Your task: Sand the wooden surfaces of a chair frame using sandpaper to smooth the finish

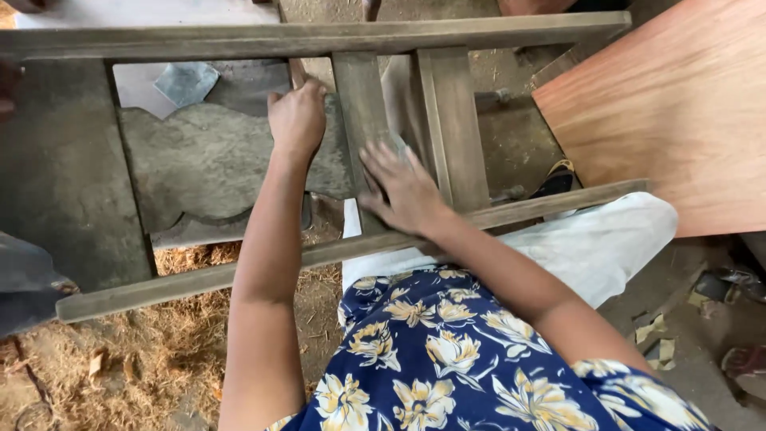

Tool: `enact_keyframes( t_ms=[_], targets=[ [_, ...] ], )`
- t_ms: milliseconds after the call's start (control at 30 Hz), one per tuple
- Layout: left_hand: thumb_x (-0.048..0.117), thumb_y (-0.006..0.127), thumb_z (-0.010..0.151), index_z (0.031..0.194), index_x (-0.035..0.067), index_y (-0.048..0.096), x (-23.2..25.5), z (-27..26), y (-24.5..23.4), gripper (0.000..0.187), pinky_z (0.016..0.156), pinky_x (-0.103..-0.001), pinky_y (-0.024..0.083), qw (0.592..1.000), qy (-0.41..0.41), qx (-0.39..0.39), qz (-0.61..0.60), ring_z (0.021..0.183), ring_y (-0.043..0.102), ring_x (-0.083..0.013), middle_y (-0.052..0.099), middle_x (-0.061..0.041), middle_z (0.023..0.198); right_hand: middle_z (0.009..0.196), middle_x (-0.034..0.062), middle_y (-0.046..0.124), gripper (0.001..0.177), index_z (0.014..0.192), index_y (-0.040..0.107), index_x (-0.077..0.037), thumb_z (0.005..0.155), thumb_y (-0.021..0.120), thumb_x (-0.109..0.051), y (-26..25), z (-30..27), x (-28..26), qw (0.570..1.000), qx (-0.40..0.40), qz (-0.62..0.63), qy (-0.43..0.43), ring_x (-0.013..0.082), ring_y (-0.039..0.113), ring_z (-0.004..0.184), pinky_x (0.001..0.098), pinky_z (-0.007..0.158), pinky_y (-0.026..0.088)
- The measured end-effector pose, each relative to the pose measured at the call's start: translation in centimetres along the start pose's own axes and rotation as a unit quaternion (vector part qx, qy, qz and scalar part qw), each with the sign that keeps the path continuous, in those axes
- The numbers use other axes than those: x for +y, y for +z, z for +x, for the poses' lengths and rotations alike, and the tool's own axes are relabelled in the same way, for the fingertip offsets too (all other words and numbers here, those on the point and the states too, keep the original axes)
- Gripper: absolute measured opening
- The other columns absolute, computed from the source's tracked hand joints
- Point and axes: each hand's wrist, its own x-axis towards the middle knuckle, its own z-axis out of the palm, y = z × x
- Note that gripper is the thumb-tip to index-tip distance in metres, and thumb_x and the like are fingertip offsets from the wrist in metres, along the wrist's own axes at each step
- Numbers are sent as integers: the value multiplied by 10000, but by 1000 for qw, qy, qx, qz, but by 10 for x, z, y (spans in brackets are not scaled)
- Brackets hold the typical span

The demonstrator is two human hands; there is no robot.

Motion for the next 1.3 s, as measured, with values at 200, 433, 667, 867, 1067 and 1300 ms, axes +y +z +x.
enact_keyframes(
  t_ms=[200,433,667,867,1067,1300],
  targets=[
    [178,485,1111,903,100,644,-1,0,1,274,861,-547,450,1000,8,-5,1,477,561,-347,626,-67,575,1710,92,165,872,1639,158,-118,1008,184,-720,6,103,29,990,132,10,44,282,145,1585,524,1264,109],
    [439,537,1030,877,364,557,-23,0,59,172,726,-386,353,977,2,113,181,679,717,-113,642,182,699,1587,162,458,806,1551,453,-51,979,515,-616,52,20,19,956,263,-117,-50,339,426,1466,585,1184,295],
    [417,576,977,881,339,564,-15,6,48,124,730,-381,391,979,-11,120,167,636,733,-153,665,109,612,1659,146,336,862,1635,277,-101,1001,560,-613,32,140,49,968,238,-78,29,354,309,1530,628,1224,216],
    [410,587,976,861,296,559,-13,5,54,164,739,-418,402,984,-11,117,134,660,726,-160,642,109,605,1661,145,343,762,1615,341,-70,1044,390,-571,36,16,14,978,198,-54,-32,339,300,1534,606,1206,235],
    [392,582,1000,862,298,577,-13,2,49,168,745,-398,393,986,-2,118,119,665,712,-166,626,123,609,1641,121,391,655,1627,326,-138,1079,390,-492,11,75,22,978,199,-68,18,372,323,1517,654,1198,212],
    [408,513,1024,890,330,574,-18,9,56,167,760,-398,400,980,-1,117,163,680,720,-130,629,146,632,1660,79,359,620,1636,310,-180,1069,389,-419,18,65,21,979,197,-31,29,383,297,1524,652,1204,215]
  ],
)
